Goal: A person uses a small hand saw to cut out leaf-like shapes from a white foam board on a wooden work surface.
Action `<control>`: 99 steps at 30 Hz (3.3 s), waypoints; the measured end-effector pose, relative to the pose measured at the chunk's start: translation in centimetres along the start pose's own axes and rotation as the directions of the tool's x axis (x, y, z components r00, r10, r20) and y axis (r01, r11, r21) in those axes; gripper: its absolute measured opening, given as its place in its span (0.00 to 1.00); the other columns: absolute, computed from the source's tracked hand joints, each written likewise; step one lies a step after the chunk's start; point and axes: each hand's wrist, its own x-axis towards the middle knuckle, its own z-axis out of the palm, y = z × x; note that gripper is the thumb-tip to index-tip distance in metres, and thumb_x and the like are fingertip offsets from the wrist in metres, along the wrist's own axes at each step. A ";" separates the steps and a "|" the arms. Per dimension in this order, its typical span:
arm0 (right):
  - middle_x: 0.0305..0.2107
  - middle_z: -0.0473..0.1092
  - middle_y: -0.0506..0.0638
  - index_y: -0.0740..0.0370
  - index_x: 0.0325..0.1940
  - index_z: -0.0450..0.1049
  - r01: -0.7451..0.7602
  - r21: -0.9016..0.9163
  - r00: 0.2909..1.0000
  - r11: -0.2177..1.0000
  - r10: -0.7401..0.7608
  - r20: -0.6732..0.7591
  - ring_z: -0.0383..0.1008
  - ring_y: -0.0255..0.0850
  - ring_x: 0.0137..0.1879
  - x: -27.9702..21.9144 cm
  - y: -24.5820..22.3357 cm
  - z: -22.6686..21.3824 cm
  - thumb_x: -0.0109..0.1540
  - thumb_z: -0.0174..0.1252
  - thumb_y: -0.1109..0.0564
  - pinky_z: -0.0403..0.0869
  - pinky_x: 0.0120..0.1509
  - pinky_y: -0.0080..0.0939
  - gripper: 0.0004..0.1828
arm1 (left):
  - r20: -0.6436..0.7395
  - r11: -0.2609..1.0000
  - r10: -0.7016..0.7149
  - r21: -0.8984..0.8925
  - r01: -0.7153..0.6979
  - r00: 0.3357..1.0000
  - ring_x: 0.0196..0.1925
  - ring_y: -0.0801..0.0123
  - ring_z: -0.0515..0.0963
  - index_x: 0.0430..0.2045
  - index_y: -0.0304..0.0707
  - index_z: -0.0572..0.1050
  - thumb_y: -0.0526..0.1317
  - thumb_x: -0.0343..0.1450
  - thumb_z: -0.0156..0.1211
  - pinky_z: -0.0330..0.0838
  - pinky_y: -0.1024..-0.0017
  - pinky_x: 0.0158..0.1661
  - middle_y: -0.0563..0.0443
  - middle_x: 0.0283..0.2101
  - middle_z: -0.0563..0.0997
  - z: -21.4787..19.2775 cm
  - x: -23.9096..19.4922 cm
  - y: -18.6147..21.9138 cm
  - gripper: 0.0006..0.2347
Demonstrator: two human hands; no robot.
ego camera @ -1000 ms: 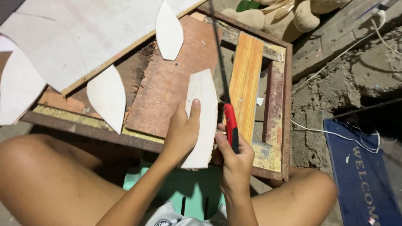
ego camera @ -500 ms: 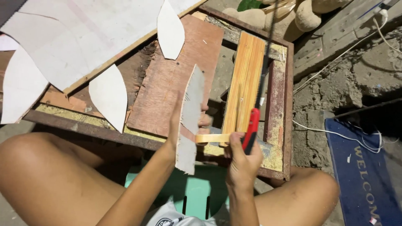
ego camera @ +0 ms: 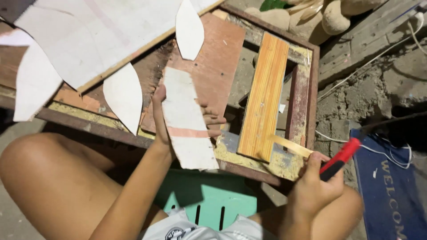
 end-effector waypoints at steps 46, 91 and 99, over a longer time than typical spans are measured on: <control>0.14 0.68 0.52 0.69 0.40 0.79 -0.419 0.190 0.666 0.888 0.158 0.729 0.67 0.35 0.18 -6.3 0.4 7.8 0.57 0.67 0.58 0.69 0.22 0.31 0.12 | -0.392 0.337 0.306 0.897 0.286 0.867 0.44 0.54 0.82 0.40 0.32 0.71 0.71 0.61 0.56 0.74 0.59 0.49 0.36 0.36 0.81 5.3 2.0 -5.2 0.35; 0.17 0.68 0.53 0.72 0.42 0.75 -0.705 0.206 0.531 0.678 0.314 0.787 0.67 0.35 0.17 -2.1 3.5 7.5 0.61 0.64 0.57 0.67 0.19 0.31 0.13 | -0.269 0.419 0.339 0.901 0.111 0.901 0.61 0.39 0.78 0.68 0.24 0.59 0.44 0.79 0.44 0.73 0.45 0.57 0.21 0.58 0.75 1.5 4.3 -3.1 0.25; 0.36 0.74 0.51 0.67 0.47 0.76 -0.586 0.058 0.657 0.808 0.432 0.618 0.73 0.41 0.41 -2.5 3.8 8.1 0.58 0.66 0.56 0.72 0.46 0.37 0.16 | -0.339 0.737 0.278 0.675 0.027 0.899 0.53 0.56 0.83 0.62 0.32 0.71 0.40 0.70 0.56 0.79 0.64 0.52 0.39 0.57 0.82 -0.3 3.8 -1.7 0.24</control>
